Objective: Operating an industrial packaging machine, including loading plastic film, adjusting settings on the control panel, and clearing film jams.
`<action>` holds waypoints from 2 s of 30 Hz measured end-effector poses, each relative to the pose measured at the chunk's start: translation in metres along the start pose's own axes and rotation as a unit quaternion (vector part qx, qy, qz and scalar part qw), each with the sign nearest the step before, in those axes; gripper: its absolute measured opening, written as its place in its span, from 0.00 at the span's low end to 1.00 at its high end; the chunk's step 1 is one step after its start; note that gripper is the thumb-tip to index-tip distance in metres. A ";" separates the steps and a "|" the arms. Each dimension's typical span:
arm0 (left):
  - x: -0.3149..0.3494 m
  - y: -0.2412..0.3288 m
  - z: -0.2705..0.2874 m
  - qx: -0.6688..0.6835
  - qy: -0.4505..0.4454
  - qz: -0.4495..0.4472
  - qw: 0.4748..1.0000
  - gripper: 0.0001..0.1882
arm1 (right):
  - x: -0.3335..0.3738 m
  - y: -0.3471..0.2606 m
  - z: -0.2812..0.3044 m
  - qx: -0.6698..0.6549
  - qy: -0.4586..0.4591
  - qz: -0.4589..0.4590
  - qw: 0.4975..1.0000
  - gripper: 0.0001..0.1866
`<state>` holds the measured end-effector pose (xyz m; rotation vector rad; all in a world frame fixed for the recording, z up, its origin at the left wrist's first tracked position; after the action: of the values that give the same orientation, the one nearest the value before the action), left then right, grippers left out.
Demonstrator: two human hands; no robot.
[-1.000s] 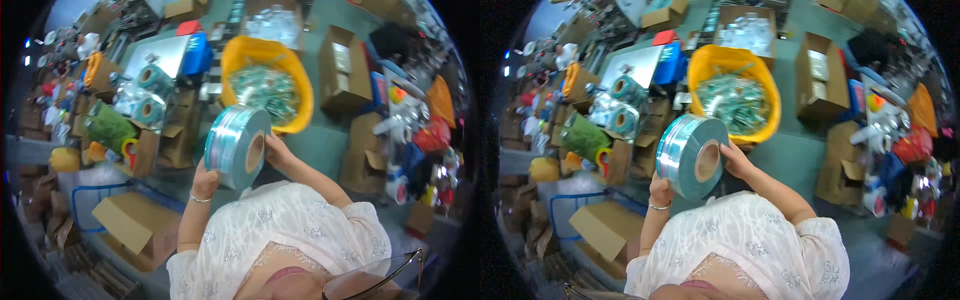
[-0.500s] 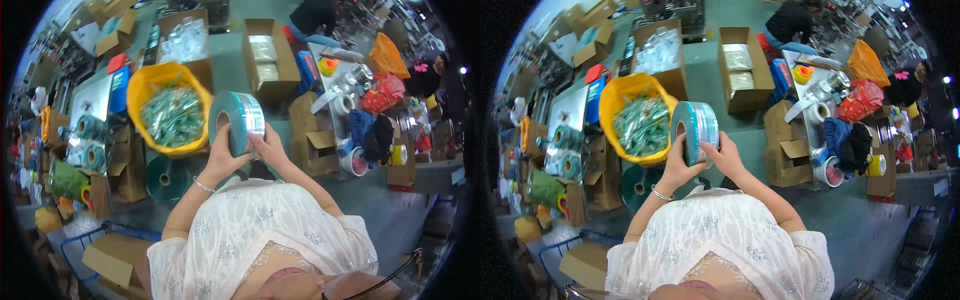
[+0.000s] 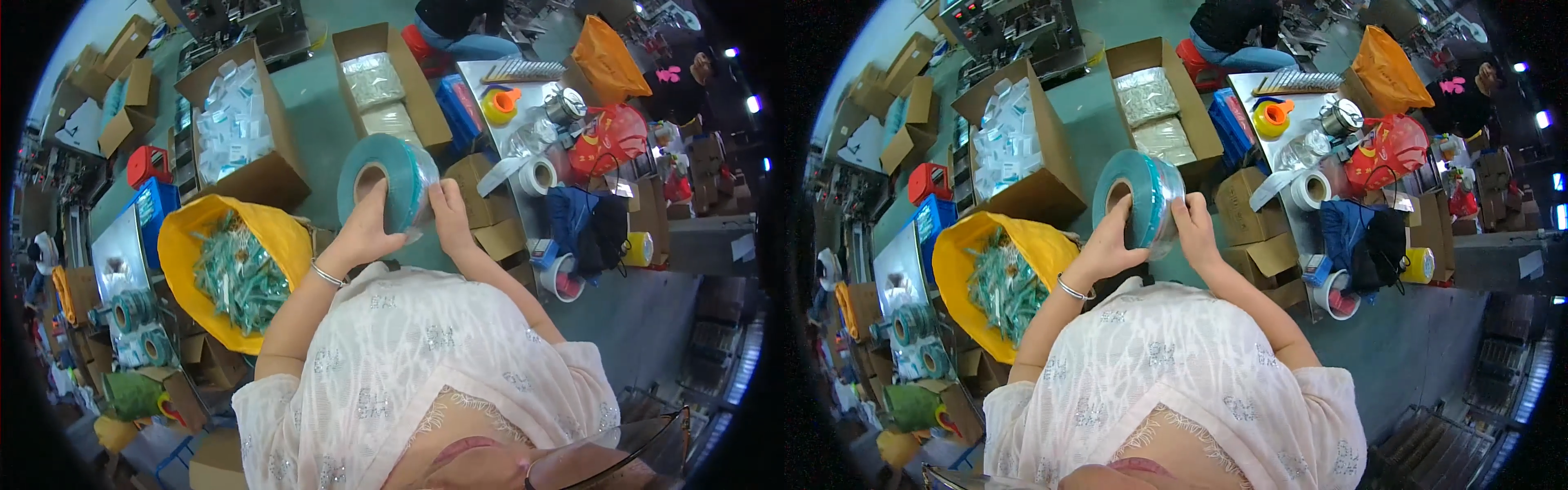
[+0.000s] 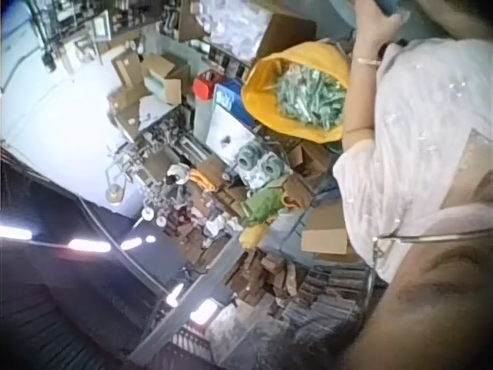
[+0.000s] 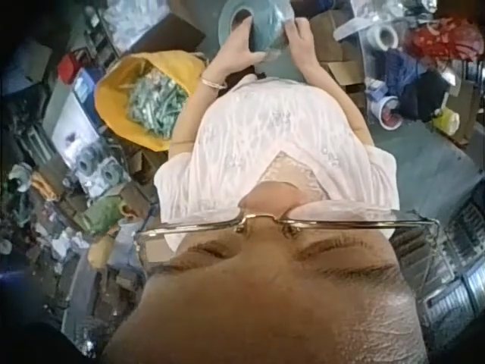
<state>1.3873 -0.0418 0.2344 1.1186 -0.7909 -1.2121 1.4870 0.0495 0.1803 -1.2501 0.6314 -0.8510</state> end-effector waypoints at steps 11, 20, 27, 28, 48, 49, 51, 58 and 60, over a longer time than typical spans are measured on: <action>-0.094 -0.100 0.116 0.090 0.092 0.113 0.985 0.45 | -0.156 -0.042 -0.097 0.040 -0.148 -0.013 0.988 0.15; -0.185 -0.138 0.168 0.202 0.100 0.167 0.960 0.43 | -0.279 -0.019 -0.118 -0.044 -0.134 -0.032 0.990 0.15; -0.244 -0.153 0.179 0.409 0.097 0.215 0.882 0.31 | -0.327 -0.021 -0.123 -0.257 -0.106 -0.155 0.948 0.15; -0.251 -0.154 0.177 0.406 0.086 0.221 0.883 0.31 | -0.330 -0.015 -0.122 -0.293 -0.086 -0.162 0.938 0.15; -0.421 -0.221 0.292 0.654 0.092 0.300 0.688 0.22 | -0.383 0.049 0.052 -0.652 0.385 0.014 0.653 0.08; -0.434 -0.227 0.312 0.639 0.102 0.285 0.707 0.22 | -0.383 0.049 0.053 -0.650 0.389 0.017 0.652 0.08; -0.457 -0.229 0.345 0.616 0.110 0.230 0.746 0.21 | -0.413 0.010 0.037 -0.657 0.203 0.119 0.716 0.10; -0.492 -0.248 0.420 0.642 0.129 0.183 0.734 0.20 | -0.438 0.015 0.007 -0.524 0.330 0.026 0.785 0.02; -0.493 -0.249 0.430 0.644 0.124 0.177 0.734 0.20 | -0.440 0.019 0.003 -0.449 0.283 0.036 0.847 0.07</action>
<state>0.8068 0.3434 0.1699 2.0285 -1.6155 0.0096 1.2503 0.4188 0.1460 -1.7896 1.6826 -0.8880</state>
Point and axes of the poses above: each hand's wrist, its own x-axis away from the middle knuckle, its own z-axis out of the back of the hand, y = z × x, the point moved 10 cm from there along -x, towards the middle knuckle, and after that the axes turned 6 degrees about x, right-handed, at the moved point
